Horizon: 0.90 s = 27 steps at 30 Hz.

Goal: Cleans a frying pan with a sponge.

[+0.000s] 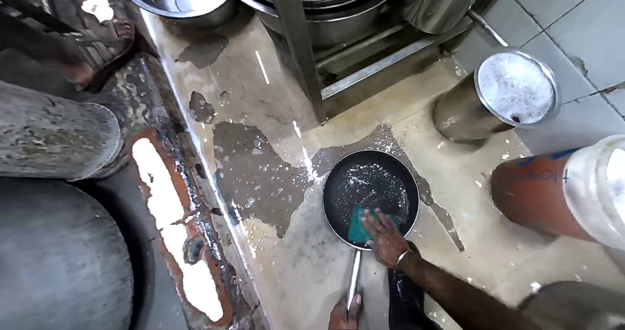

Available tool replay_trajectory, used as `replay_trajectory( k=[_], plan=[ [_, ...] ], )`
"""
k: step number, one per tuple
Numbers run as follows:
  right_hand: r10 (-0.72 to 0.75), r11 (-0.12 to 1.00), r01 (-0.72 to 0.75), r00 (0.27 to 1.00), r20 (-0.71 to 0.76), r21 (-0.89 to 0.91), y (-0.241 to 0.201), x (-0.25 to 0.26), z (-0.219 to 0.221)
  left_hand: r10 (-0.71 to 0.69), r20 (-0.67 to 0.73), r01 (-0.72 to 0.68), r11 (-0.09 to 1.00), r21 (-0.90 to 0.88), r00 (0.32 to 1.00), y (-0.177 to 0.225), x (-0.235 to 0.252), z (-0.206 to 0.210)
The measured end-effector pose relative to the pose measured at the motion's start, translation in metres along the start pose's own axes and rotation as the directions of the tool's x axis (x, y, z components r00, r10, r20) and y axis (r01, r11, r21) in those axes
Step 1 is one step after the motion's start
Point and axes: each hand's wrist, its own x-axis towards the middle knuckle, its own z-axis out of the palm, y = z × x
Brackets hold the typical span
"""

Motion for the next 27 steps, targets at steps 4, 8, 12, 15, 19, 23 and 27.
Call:
replay_trajectory(
  k=[4,8,12,15,19,23,27],
  plan=[
    [-0.308,0.951,0.306,0.95,-0.048,-0.049,-0.024,0.072,-0.019,0.028,-0.014,-0.027,0.999,0.035,1.0,-0.004,0.0,-0.013],
    [-0.258,0.962,0.215,0.918,-0.302,-0.167,0.003,0.125,-0.061,0.026,-0.006,-0.026,0.999,0.019,1.0,-0.006,-0.004,-0.021],
    [0.033,0.99,-0.095,0.879,-0.477,-0.106,0.031,0.092,-0.068,0.015,-0.008,-0.015,1.0,0.002,1.0,-0.006,-0.005,-0.016],
    [0.16,0.971,-0.219,0.895,-0.417,-0.096,0.037,0.057,-0.048,0.023,0.012,-0.023,0.999,-0.028,1.0,-0.011,0.002,-0.011],
    [0.243,0.968,-0.155,0.788,-0.566,0.2,0.04,0.064,-0.049,0.024,0.027,-0.023,0.999,-0.03,0.999,-0.013,0.001,-0.015],
    [0.312,0.921,0.007,0.587,-0.747,0.39,0.004,0.1,-0.087,0.017,0.013,-0.017,1.0,0.014,1.0,-0.006,-0.003,-0.022],
    [0.256,0.965,-0.156,0.726,-0.638,0.21,-0.032,0.148,-0.102,0.002,0.029,-0.004,0.998,0.067,1.0,0.002,-0.005,-0.022]
  ],
)
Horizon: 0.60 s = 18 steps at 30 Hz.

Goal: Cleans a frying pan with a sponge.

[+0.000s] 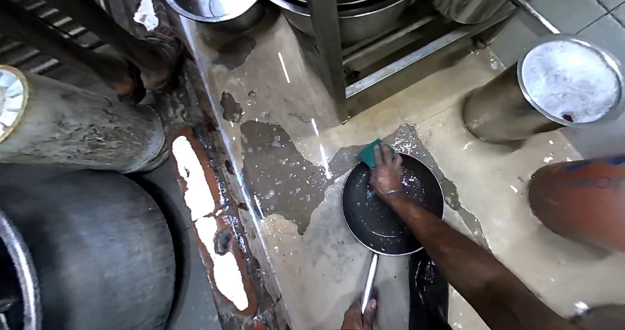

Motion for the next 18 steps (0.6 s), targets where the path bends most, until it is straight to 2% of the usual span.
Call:
replay_trajectory(
  k=[2,4,7,9,11,13,15,18],
  plan=[
    [-0.035,0.998,0.043,0.983,0.18,-0.046,-0.018,-0.002,0.006,-0.002,0.012,0.002,1.0,0.005,1.0,0.004,-0.003,0.001],
    [-0.19,0.979,0.203,0.914,0.358,0.001,-0.034,-0.019,0.004,-0.003,0.016,0.002,1.0,0.017,1.0,0.004,-0.001,0.0],
    [-0.447,0.88,0.459,0.706,0.549,0.126,-0.041,-0.062,0.013,-0.004,0.028,0.003,0.998,0.062,1.0,0.0,0.003,-0.006],
    [-0.563,0.805,0.548,0.58,0.589,0.229,-0.028,-0.085,0.019,-0.006,0.013,0.005,0.995,0.098,1.0,-0.003,0.002,-0.012],
    [-0.627,0.749,0.596,0.499,0.598,0.289,-0.01,-0.093,0.02,0.014,-0.004,-0.014,0.995,0.094,1.0,-0.006,0.002,-0.015],
    [-0.655,0.714,0.651,0.49,0.575,0.258,0.002,-0.089,0.023,0.013,-0.003,-0.012,0.996,0.084,1.0,-0.008,0.003,-0.015],
    [-0.664,0.694,0.7,0.53,0.527,0.169,0.007,-0.081,0.027,0.002,0.007,-0.003,0.998,0.058,1.0,-0.009,0.003,-0.013],
    [-0.568,0.793,0.609,0.738,0.365,0.001,0.011,-0.055,0.031,0.022,0.001,-0.022,1.0,-0.002,1.0,-0.008,0.004,-0.008]
  ],
)
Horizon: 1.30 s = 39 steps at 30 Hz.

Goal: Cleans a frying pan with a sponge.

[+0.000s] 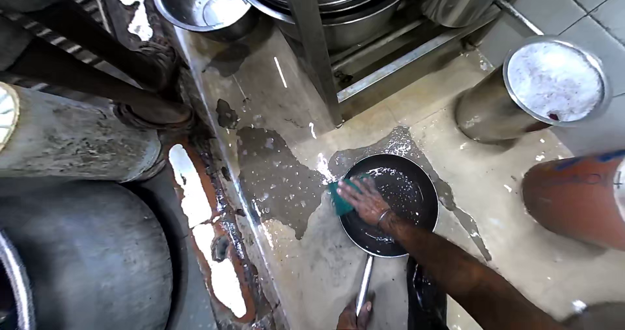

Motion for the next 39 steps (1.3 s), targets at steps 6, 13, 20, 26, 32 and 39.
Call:
replay_trajectory(
  k=[6,13,20,26,32,39],
  plan=[
    [0.428,0.891,-0.448,0.884,-0.189,-0.073,0.059,-0.03,-0.026,0.039,-0.026,-0.04,0.998,-0.044,0.999,-0.002,0.002,0.014],
    [0.17,0.978,-0.2,0.924,0.342,0.056,-0.015,-0.085,-0.002,0.038,0.012,-0.037,0.998,-0.053,0.999,-0.008,0.009,0.004],
    [0.117,0.993,-0.113,0.985,0.123,-0.036,0.048,-0.004,-0.029,0.039,-0.08,-0.043,0.998,-0.04,0.996,-0.002,-0.003,0.004],
    [0.412,0.895,-0.385,0.907,0.084,-0.226,0.075,-0.11,-0.043,0.02,-0.133,-0.021,1.0,-0.01,0.991,0.006,-0.002,0.015],
    [0.317,0.914,-0.397,0.831,0.458,0.087,-0.029,-0.134,-0.007,0.013,-0.037,-0.01,0.998,0.068,0.999,0.003,0.013,0.002],
    [0.308,0.951,-0.305,0.945,0.114,-0.045,0.029,-0.024,-0.02,0.038,-0.022,-0.039,0.999,-0.026,0.999,0.024,0.028,-0.021]
  ],
)
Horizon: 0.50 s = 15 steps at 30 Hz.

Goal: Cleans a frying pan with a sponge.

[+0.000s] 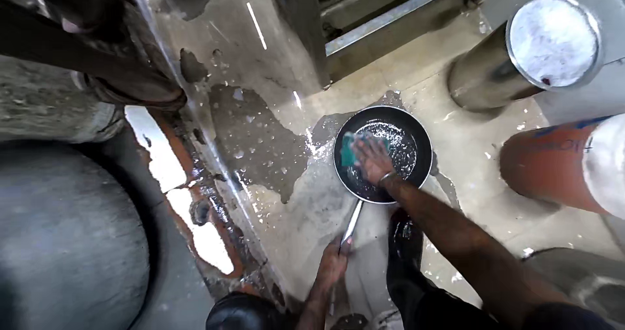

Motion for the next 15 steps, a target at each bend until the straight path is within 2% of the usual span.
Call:
replay_trajectory(
  k=[3,5,9,12,15],
  plan=[
    [0.23,0.973,-0.229,0.971,-0.063,0.026,0.038,0.015,-0.026,-0.016,0.016,0.018,0.988,-0.154,1.0,0.016,0.01,0.004],
    [0.331,0.944,-0.327,0.94,-0.079,0.052,0.047,-0.011,-0.028,-0.03,0.037,0.039,0.963,-0.267,0.999,0.028,0.01,0.006],
    [0.251,0.968,-0.247,0.962,-0.105,0.052,0.023,-0.091,0.005,-0.072,0.077,0.1,0.876,-0.471,0.994,0.045,0.012,0.012],
    [0.219,0.964,-0.193,0.966,-0.135,0.183,-0.012,-0.103,0.006,-0.1,0.09,0.134,0.806,-0.577,0.991,0.046,0.011,0.009],
    [0.155,0.956,-0.14,0.987,-0.038,0.257,-0.049,-0.113,0.004,-0.17,0.071,0.171,0.7,-0.694,0.983,0.05,0.007,-0.003]
  ],
)
